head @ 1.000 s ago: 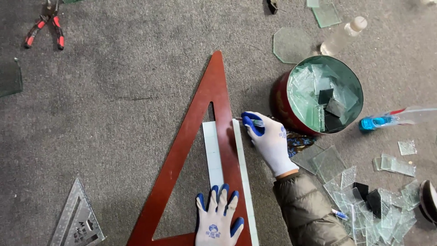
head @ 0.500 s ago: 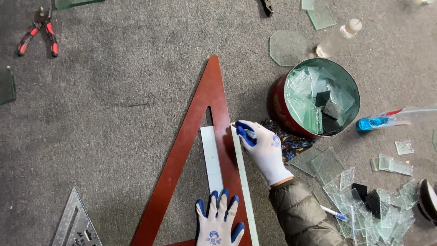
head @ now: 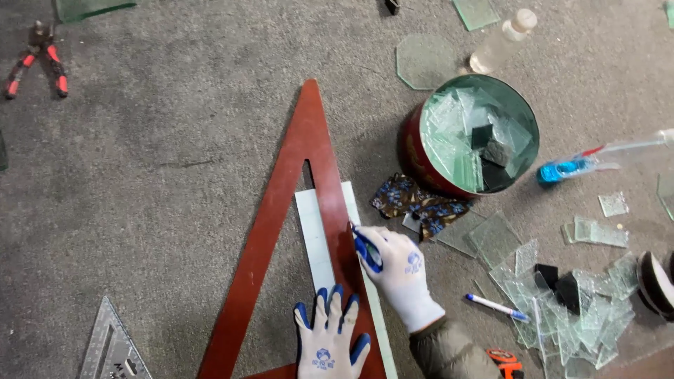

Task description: Using a large triangle ruler and a marker to draw a pattern of lines on a strip of material on a workbench.

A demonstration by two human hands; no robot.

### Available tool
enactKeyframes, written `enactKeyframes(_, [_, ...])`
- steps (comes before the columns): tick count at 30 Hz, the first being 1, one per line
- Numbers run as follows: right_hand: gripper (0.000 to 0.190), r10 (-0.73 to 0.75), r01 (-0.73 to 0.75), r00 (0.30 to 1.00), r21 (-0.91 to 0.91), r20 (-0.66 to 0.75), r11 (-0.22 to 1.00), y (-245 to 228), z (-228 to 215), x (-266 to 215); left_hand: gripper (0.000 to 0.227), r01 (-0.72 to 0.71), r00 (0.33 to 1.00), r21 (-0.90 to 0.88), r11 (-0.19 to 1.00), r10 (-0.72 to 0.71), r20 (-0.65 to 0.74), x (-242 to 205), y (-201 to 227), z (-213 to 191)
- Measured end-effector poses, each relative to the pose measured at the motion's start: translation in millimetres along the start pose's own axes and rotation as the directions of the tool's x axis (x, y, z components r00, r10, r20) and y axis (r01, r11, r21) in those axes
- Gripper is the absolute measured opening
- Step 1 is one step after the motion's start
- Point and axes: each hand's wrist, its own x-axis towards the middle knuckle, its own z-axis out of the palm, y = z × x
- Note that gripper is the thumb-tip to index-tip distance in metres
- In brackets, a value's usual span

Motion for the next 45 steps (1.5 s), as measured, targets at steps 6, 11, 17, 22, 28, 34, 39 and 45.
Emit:
enactKeyframes(6, [0.041, 0.014, -0.012, 1.000, 0.058, -0.024, 0.998, -8, 1, -78, 0.100, 0.010, 0.987, 0.064, 0.998, -0.020, 0.158, 10, 0, -32])
enactKeyframes(11, [0.045, 0.051, -0.049, 0.997, 0.030, -0.063, 0.998, -19, 5, -151, 0.088, 0.004, 0.997, 0.022, 1.000, -0.006, 0.080, 19, -1, -53])
enactKeyframes(17, [0.042, 0.114, -0.110, 0.989, 0.045, -0.096, 0.993, -41, -2, -233, 0.089, 0.000, 0.991, 0.084, 0.996, -0.011, 0.132, 21, 1, -59])
enactKeyframes(22, [0.045, 0.156, -0.153, 0.981, 0.038, -0.113, 0.987, -55, -2, -294, 0.083, -0.024, 0.993, 0.110, 0.994, 0.011, 0.120, 19, 2, -65])
enactKeyframes(28, [0.052, 0.216, -0.207, 0.971, 0.087, -0.104, 0.974, -66, 1, -355, 0.082, -0.015, 0.988, 0.075, 0.997, 0.004, 0.153, 18, 0, -60])
enactKeyframes(34, [0.041, 0.315, -0.311, 0.948, 0.088, -0.047, 0.946, -75, 9, -406, 0.085, 0.011, 0.987, -0.041, 0.999, -0.005, 0.162, 18, 0, -63])
enactKeyframes(39, [0.040, 0.352, -0.346, 0.932, 0.081, -0.085, 0.935, -86, 7, -431, 0.085, 0.002, 0.991, -0.054, 0.999, 0.006, 0.134, 18, 2, -68])
enactKeyframes(45, [0.040, 0.353, -0.339, 0.928, 0.121, -0.120, 0.933, -91, 3, -449, 0.087, -0.010, 0.991, -0.033, 0.999, 0.015, 0.131, 18, 1, -67])
